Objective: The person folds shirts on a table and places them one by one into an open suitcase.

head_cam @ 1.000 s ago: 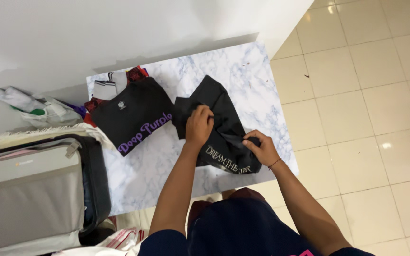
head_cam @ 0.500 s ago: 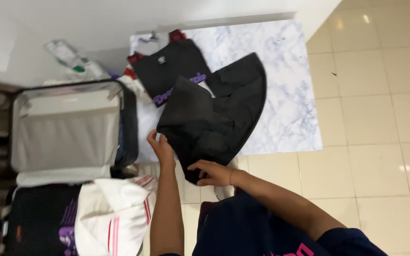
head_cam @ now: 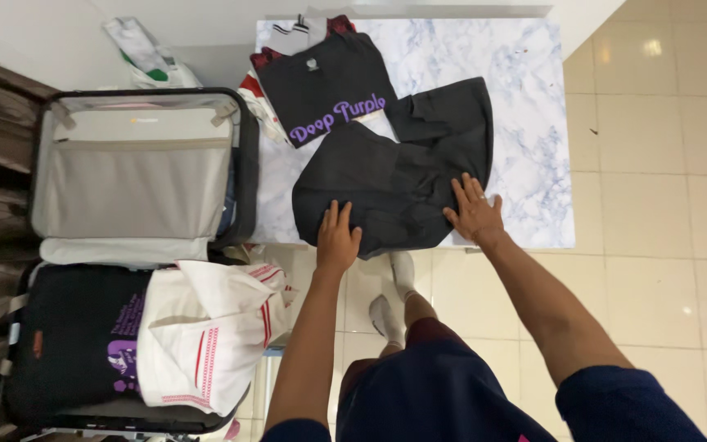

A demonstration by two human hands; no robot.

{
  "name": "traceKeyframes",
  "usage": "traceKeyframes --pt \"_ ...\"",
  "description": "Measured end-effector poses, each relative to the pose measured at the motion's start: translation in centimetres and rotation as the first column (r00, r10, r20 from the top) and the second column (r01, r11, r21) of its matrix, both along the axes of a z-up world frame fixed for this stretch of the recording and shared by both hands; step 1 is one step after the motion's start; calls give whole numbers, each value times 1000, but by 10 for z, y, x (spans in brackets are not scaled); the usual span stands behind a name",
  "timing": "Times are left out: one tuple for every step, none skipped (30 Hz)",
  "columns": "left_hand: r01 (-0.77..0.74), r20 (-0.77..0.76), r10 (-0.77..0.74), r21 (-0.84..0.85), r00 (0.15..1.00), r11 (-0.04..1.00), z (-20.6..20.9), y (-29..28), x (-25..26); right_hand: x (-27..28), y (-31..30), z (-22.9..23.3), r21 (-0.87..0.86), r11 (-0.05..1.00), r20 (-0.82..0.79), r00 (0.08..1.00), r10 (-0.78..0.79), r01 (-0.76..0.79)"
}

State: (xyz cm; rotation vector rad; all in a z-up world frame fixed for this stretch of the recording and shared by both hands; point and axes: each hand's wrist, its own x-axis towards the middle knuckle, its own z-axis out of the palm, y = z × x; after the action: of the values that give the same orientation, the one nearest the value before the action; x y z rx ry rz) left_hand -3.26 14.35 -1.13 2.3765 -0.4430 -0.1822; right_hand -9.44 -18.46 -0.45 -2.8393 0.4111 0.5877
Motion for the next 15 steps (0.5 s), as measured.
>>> traceKeyframes --pt "57 -143 -38 130 989 990 -1 -8 4 -18 3 -3 -75 996 -46 998 -52 48" --pt "132 -284 -57 250 957 959 -3 -15 2 -37 4 -3 -76 995 -60 996 -63 59" --pt "143 -282 -70 247 957 958 -4 -22 1 -47 0 -2 -90 988 -31 991 -130 127" --pt "185 -268 -116 250 956 950 -6 -29 -1 -57 -3 0 -103 975 0 981 -196 195" --pt "232 -254 -167 254 953 939 -7 -35 -2 -66 -5 0 -105 971 2 977 -214 213" --pt "249 -252 -185 252 950 935 -9 -41 0 -75 -7 0 -177 954 -48 967 -252 240" --pt "281 -241 -224 238 944 930 -10 -50 0 -86 -9 1 -253 932 -100 951 -294 261" --pt "314 -230 -263 223 937 923 -9 -58 -1 -99 -5 2 -258 925 -101 944 -313 279" --pt "331 -225 -284 212 932 919 -6 -66 0 -109 -3 5 -296 920 -60 956 -288 259" --pt "312 -210 -262 257 942 915 0 -72 2 -117 -2 10 -335 911 -20 965 -261 239" --pt "289 -196 -238 302 951 908 6 -76 3 -124 -1 15 -343 904 -18 961 -278 255" --pt "305 -195 -256 294 947 906 14 -80 4 -132 0 22 -292 920 -45 957 -287 262" --pt "261 -204 -205 305 957 916 21 -81 5 -136 2 27 -234 934 -69 954 -293 271" --pt "216 -213 -153 317 965 923 27 -84 8 -139 -1 33 -237 928 -64 949 -310 287" --pt "221 -208 -160 317 965 922 32 -87 13 -136 -4 36 -211 923 -6 944 -330 321"
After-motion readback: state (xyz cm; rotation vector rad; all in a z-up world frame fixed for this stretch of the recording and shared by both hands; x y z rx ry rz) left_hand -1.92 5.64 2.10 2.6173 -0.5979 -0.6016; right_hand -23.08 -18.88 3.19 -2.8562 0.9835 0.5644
